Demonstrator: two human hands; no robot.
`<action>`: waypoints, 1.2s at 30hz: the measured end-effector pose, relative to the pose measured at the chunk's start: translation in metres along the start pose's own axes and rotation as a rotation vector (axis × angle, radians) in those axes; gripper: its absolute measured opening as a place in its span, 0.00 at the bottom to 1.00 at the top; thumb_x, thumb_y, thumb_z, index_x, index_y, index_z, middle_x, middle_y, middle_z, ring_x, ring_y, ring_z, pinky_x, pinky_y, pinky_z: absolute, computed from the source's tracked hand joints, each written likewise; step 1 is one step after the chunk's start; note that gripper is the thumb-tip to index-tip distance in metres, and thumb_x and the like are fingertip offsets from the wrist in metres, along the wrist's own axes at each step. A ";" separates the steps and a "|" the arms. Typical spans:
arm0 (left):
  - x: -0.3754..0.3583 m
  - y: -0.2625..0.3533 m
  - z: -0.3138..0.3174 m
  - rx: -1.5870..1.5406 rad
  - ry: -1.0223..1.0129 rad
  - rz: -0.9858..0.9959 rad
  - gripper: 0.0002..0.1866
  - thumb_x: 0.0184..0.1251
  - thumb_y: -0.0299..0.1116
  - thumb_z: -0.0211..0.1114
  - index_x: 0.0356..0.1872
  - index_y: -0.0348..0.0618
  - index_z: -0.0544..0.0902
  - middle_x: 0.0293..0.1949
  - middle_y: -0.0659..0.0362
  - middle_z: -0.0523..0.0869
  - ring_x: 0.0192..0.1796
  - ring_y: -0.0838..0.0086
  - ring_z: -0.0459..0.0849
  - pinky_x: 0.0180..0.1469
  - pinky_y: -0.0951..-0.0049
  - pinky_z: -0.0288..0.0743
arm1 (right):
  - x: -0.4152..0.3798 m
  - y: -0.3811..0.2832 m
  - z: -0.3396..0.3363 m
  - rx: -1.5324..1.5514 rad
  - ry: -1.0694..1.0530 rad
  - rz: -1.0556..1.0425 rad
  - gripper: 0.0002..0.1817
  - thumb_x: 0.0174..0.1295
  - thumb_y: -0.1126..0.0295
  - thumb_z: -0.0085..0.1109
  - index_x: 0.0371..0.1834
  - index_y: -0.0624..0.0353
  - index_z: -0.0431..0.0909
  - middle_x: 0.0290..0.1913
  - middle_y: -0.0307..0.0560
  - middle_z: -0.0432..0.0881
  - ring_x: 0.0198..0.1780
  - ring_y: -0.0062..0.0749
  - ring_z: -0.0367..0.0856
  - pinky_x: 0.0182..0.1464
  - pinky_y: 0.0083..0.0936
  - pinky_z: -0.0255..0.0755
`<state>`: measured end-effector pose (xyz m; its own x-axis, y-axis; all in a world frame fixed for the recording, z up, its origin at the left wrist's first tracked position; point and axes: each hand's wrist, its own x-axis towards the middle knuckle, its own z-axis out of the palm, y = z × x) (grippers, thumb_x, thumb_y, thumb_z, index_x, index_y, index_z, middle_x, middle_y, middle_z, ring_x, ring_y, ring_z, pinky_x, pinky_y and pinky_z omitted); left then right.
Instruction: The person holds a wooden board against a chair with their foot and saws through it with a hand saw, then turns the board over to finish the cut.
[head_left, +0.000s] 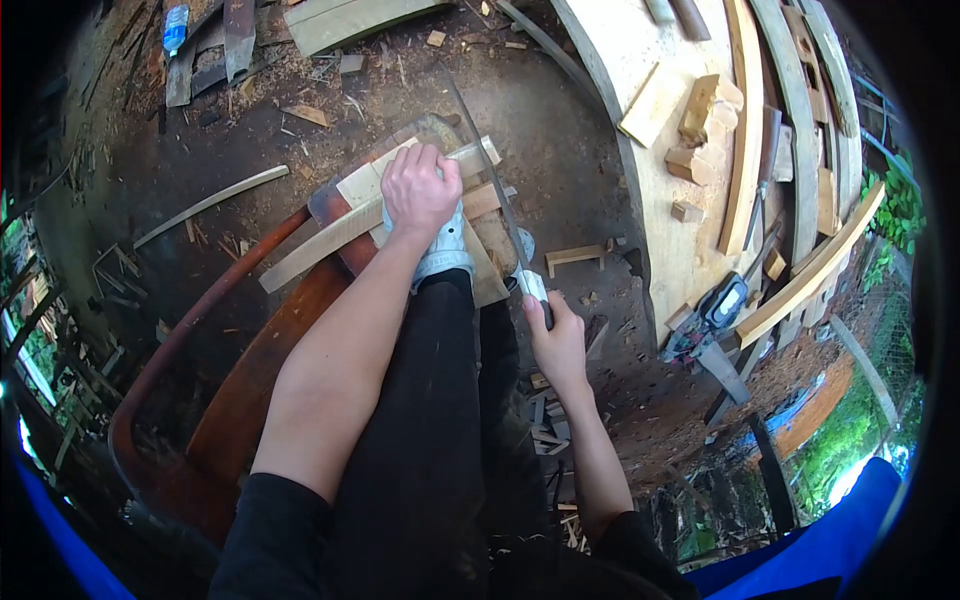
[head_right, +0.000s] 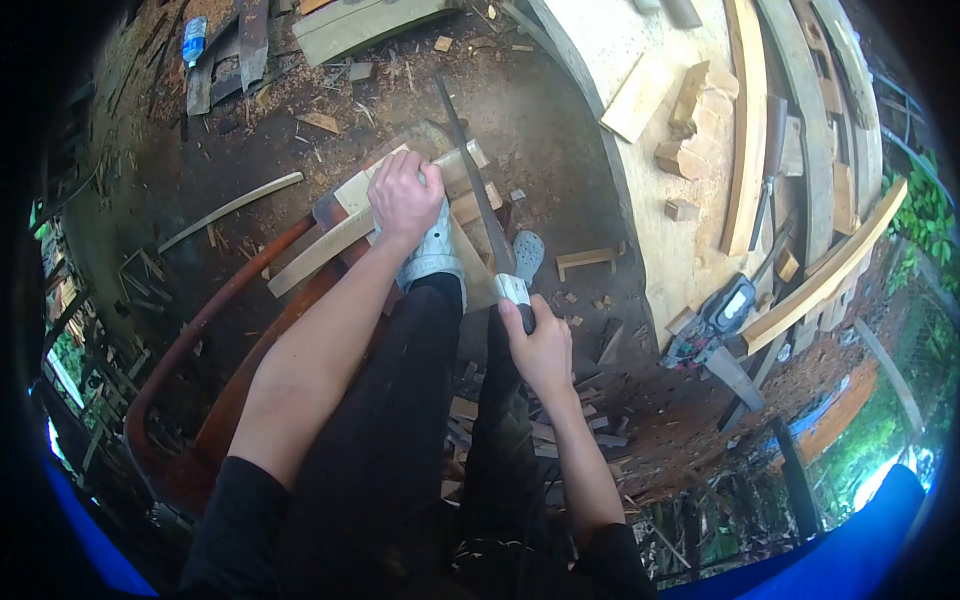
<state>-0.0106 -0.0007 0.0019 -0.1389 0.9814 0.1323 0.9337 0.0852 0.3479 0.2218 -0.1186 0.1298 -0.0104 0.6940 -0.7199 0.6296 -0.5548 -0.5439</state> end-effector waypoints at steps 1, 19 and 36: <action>0.001 -0.001 0.000 0.003 0.010 0.003 0.07 0.61 0.31 0.63 0.24 0.42 0.82 0.29 0.53 0.84 0.38 0.56 0.85 0.42 0.54 0.78 | -0.007 -0.011 -0.007 0.011 0.004 0.004 0.23 0.79 0.52 0.58 0.43 0.67 0.79 0.26 0.58 0.79 0.28 0.50 0.82 0.36 0.41 0.74; 0.000 -0.003 0.004 -0.011 0.021 -0.005 0.08 0.60 0.32 0.63 0.23 0.44 0.80 0.28 0.54 0.84 0.37 0.58 0.84 0.41 0.55 0.77 | -0.035 -0.096 -0.056 0.000 -0.187 0.062 0.23 0.81 0.53 0.53 0.55 0.67 0.73 0.33 0.75 0.84 0.43 0.78 0.84 0.46 0.61 0.76; -0.003 0.000 0.002 -0.069 0.070 -0.087 0.06 0.57 0.33 0.65 0.24 0.44 0.80 0.28 0.56 0.83 0.35 0.60 0.83 0.38 0.57 0.75 | -0.054 -0.137 -0.057 -0.001 -0.117 0.095 0.23 0.83 0.53 0.52 0.47 0.68 0.76 0.24 0.61 0.80 0.29 0.56 0.85 0.33 0.44 0.73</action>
<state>-0.0093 -0.0035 -0.0004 -0.2432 0.9562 0.1627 0.8923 0.1548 0.4240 0.1804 -0.0539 0.2677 -0.0411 0.5802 -0.8135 0.6326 -0.6151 -0.4706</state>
